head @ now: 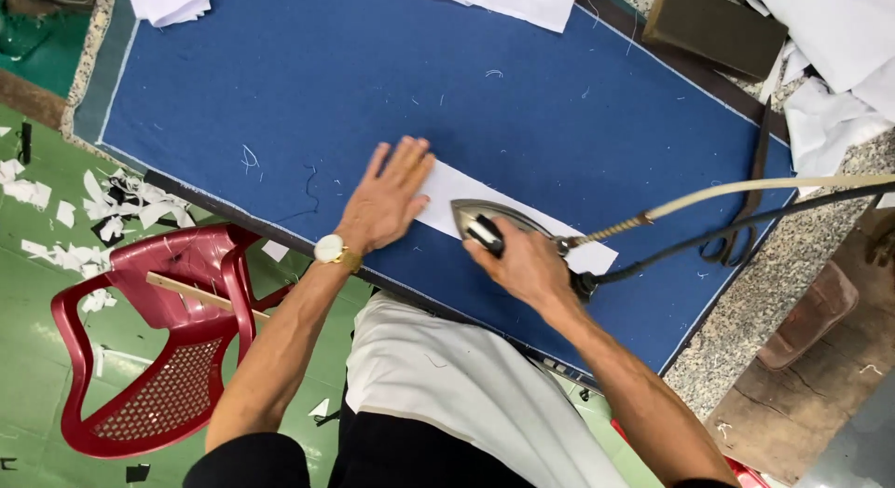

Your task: The person irons a white rectangular piece of fabric on a blue work surface using a steam iron. They fold the fabric, press it with a wooden block, and trim the edges with scissors. The person repeats this process for multiple pieces of fabric and cleans the work surface with a brush at the end.

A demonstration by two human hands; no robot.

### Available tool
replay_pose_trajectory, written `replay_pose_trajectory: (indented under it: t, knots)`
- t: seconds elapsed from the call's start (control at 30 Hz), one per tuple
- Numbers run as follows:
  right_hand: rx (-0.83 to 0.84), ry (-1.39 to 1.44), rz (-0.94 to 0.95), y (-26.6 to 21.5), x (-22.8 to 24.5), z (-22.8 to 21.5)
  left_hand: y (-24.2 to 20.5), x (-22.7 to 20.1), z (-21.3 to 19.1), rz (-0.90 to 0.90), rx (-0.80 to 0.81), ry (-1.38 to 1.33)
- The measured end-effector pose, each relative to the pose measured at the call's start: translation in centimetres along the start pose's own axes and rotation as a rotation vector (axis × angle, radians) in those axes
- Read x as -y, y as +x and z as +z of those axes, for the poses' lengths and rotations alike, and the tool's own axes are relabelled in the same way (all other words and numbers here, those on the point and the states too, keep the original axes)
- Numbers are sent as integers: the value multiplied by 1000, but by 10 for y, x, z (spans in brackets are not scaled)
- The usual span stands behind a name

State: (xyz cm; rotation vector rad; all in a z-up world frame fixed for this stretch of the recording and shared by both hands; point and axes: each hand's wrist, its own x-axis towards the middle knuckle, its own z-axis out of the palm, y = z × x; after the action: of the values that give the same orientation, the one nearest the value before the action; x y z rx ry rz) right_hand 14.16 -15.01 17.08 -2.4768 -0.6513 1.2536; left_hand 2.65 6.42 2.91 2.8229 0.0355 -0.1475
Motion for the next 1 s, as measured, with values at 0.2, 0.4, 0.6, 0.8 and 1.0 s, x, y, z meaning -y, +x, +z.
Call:
replay_pose_trajectory:
  t: [0.2,0.4,0.6,0.8,1.0]
  knots:
    - [2,-38,-180,41,68,11,-48,66,-5,-465,-419,-14]
    - [-63,-57,-323,73,112,20,-74,74,-3,-682,-602,-124]
    - [-106,-6,-339,55,95,21,-49,51,-2,-537,-617,-113]
    - [-143,71,-150,8,18,13,6,-14,20,-110,-401,-126]
    - [-304,133,332,-18,-106,6,39,-52,43,198,-141,-26]
